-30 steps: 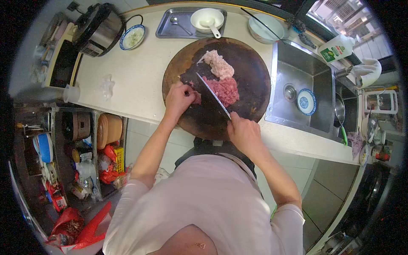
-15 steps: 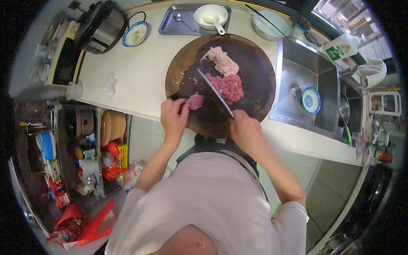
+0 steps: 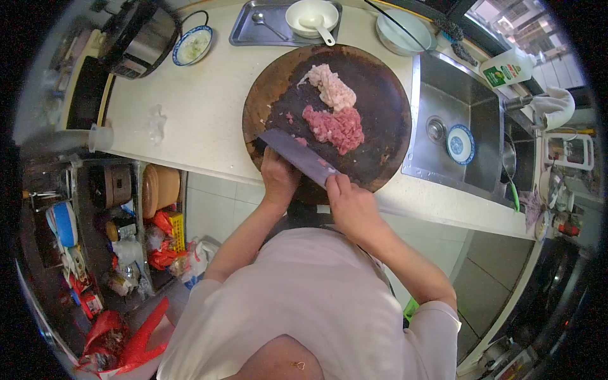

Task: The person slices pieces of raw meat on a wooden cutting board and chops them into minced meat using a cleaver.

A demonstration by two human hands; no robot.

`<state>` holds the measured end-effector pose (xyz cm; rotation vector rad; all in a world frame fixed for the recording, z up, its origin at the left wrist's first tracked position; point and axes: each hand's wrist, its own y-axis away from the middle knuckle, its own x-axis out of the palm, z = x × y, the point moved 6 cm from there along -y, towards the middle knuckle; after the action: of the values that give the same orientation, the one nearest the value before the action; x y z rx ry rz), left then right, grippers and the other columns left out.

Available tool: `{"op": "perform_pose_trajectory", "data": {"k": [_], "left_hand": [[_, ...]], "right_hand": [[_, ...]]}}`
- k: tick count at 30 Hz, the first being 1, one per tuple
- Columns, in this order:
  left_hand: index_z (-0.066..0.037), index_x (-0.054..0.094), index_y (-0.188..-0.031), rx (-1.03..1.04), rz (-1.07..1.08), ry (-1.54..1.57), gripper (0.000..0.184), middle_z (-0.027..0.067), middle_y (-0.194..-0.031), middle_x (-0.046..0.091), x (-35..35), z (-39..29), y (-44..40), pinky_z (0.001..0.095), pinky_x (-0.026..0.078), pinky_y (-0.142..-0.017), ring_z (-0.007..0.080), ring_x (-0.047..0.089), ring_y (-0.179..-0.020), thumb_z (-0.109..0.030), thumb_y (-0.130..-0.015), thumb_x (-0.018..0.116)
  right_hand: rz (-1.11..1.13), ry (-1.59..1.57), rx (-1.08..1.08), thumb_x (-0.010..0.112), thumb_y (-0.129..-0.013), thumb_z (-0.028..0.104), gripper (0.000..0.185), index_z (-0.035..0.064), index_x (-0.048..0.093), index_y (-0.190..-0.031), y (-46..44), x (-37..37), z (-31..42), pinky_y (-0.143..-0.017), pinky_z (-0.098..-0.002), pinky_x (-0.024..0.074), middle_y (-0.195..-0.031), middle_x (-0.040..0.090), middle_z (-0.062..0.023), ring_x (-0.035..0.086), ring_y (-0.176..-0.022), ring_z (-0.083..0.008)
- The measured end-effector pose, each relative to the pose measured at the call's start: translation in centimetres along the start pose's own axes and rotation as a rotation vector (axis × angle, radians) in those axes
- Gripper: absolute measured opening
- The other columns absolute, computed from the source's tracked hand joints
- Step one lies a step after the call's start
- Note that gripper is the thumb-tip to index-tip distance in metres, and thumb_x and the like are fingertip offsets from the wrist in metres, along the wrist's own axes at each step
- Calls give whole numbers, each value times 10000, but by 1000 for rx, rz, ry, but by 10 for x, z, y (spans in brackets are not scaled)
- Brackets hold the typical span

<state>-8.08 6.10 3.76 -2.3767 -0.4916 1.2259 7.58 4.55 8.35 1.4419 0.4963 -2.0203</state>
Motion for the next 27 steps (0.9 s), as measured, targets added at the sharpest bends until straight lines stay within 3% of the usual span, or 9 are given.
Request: {"op": "perform_pose_trajectory", "data": {"k": [10, 16, 19, 23, 27], "left_hand": [[-42, 653, -1064, 0, 1, 18, 376, 148, -992, 610, 4, -4, -9, 427, 501, -728, 372, 562, -837, -33, -690, 693], [-25, 655, -853, -85, 55, 7, 141, 145, -882, 594, 21, 5, 1, 440, 480, -741, 369, 558, -837, -62, -724, 698], [-30, 606, -760, -55, -2, 20, 99, 132, -795, 536, 13, 0, -2, 440, 457, -676, 348, 527, -757, -58, -728, 696], [-40, 668, -907, -66, 35, 55, 188, 133, -914, 608, 13, 1, -1, 444, 467, -756, 346, 566, -850, -58, -723, 700], [-37, 650, -987, 26, -6, 75, 318, 125, -967, 593, 10, -4, -4, 434, 479, -763, 353, 542, -856, 3, -672, 674]], "right_hand": [[54, 60, 0, 548, -769, 19, 265, -16, 512, -1028, -25, -6, -1, -584, -385, 535, -884, 561, -159, 662, -706, -276], [27, 21, 16, 558, -770, 18, 205, 8, 541, -975, -70, 2, -18, -604, -444, 531, -968, 612, -206, 659, -728, -358], [-97, -64, 83, 571, -783, 35, 176, 16, 550, -957, -64, -5, -33, -617, -465, 524, -1010, 617, -196, 654, -734, -369], [19, -50, 41, 588, -772, 32, 273, 15, 536, -1039, -31, -16, -14, -614, -457, 519, -949, 598, -177, 653, -739, -359], [46, 15, -6, 611, -716, 1, 387, -1, 529, -1095, -10, -17, -17, -590, -420, 519, -923, 571, -158, 653, -730, -334]]}}
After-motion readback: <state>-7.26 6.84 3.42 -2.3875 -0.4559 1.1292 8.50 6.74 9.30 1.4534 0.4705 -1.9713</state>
